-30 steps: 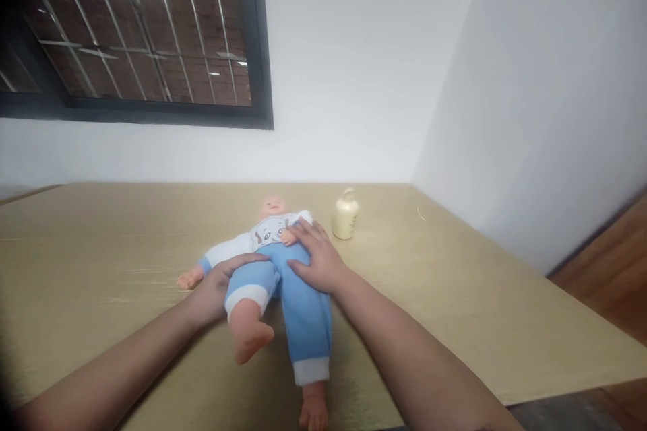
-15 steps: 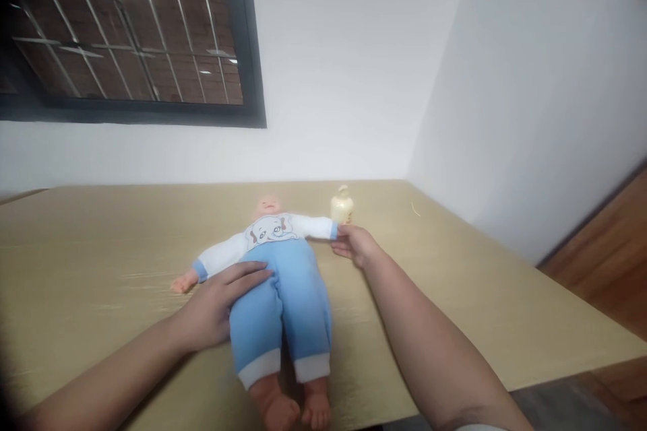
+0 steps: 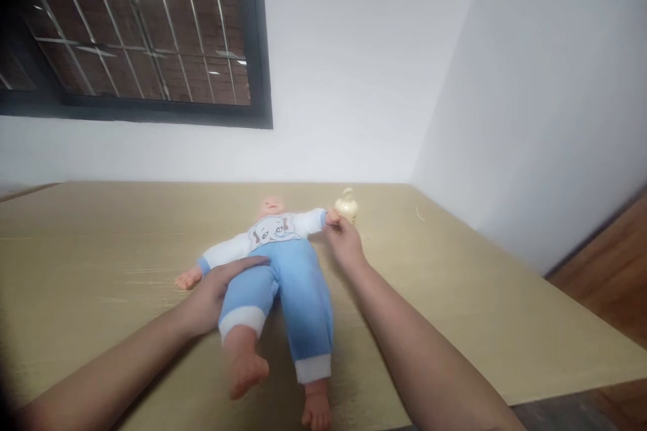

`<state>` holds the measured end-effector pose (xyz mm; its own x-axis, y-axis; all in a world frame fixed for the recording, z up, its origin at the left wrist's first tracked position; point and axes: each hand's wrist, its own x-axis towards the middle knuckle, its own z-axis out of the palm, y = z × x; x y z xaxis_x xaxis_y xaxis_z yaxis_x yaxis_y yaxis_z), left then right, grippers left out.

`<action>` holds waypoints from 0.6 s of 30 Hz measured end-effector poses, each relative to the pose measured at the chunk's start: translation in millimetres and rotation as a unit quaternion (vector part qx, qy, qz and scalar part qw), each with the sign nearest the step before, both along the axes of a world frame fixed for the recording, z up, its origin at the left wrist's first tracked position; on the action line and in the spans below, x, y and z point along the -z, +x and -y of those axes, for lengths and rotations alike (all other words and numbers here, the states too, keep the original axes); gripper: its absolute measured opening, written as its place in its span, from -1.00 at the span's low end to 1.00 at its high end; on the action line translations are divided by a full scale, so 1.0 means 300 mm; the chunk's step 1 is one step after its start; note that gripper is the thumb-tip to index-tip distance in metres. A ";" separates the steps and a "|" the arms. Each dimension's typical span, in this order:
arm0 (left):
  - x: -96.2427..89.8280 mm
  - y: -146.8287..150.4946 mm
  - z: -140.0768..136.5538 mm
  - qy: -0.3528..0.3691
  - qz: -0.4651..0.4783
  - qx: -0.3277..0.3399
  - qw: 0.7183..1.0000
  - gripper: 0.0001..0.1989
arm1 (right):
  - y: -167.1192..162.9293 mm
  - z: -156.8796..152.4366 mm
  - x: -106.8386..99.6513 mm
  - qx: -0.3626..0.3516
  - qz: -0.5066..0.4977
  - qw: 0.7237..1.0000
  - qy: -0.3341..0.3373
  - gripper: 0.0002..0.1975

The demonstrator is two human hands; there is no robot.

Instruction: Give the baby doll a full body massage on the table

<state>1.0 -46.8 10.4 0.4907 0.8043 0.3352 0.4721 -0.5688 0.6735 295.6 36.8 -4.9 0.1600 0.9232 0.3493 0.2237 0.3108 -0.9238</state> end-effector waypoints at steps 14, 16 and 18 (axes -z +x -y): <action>0.005 0.005 -0.075 -0.105 0.108 0.021 0.988 -0.56 | -0.129 0.105 0.001 -0.171 0.391 0.899 0.102 -0.09; 0.006 -0.004 -0.066 -0.061 0.077 0.023 0.995 -0.57 | -0.129 0.104 0.013 -0.165 0.372 0.907 0.109 -0.08; 0.010 -0.013 -0.053 -0.009 0.036 0.025 0.999 -0.56 | -0.128 0.093 0.027 -0.140 0.325 0.927 0.119 -0.09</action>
